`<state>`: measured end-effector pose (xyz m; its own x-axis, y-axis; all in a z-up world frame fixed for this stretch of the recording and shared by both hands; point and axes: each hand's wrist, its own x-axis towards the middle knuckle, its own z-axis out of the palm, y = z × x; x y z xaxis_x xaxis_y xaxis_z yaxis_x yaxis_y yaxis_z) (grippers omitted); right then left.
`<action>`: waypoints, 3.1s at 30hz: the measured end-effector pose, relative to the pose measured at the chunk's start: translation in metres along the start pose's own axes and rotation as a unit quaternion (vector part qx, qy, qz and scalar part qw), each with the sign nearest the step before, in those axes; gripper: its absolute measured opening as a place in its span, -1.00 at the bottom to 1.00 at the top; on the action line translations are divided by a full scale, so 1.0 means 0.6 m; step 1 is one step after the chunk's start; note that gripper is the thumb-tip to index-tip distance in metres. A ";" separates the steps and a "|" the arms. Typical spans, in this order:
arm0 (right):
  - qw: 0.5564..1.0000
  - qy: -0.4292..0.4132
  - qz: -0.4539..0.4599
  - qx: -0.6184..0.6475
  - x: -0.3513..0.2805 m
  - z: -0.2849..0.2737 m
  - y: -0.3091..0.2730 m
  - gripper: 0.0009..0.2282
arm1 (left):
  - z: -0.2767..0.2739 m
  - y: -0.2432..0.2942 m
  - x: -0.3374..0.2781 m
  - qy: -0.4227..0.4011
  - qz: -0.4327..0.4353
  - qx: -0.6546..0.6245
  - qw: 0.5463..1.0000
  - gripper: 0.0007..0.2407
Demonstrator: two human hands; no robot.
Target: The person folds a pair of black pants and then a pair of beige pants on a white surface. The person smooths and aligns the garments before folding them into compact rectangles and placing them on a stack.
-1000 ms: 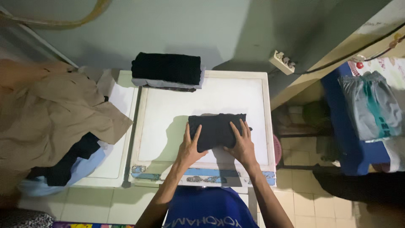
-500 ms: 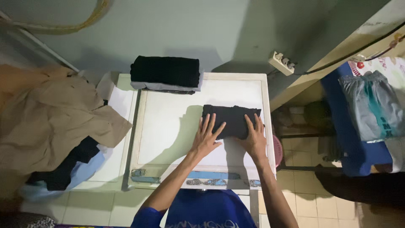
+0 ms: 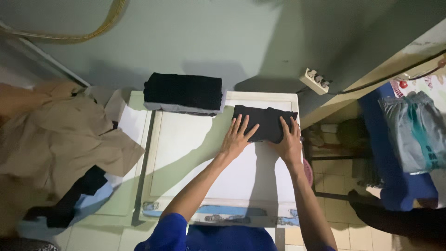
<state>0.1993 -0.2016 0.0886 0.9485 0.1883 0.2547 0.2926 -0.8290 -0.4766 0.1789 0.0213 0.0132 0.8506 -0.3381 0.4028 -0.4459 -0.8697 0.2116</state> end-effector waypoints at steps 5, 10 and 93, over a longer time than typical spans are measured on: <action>1.000 0.007 -0.011 0.008 0.068 0.022 0.012 -0.07 | 0.030 -0.044 0.054 -0.011 -0.012 0.052 0.999 -0.22; 0.999 -0.017 -0.022 -0.020 0.131 0.052 0.022 -0.03 | 0.061 -0.086 0.084 -0.016 -0.024 0.077 0.997 -0.21; 0.868 -0.192 0.010 0.458 -0.231 0.247 -0.470 -0.78 | -0.448 -0.095 -0.572 0.345 -0.363 -0.097 0.861 -0.84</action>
<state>0.0035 0.0842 0.0630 0.8733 0.4867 0.0229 0.0827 -0.1017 -0.9914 -0.1626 0.2835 0.1022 0.5870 0.6197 0.5209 0.0377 -0.6637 0.7470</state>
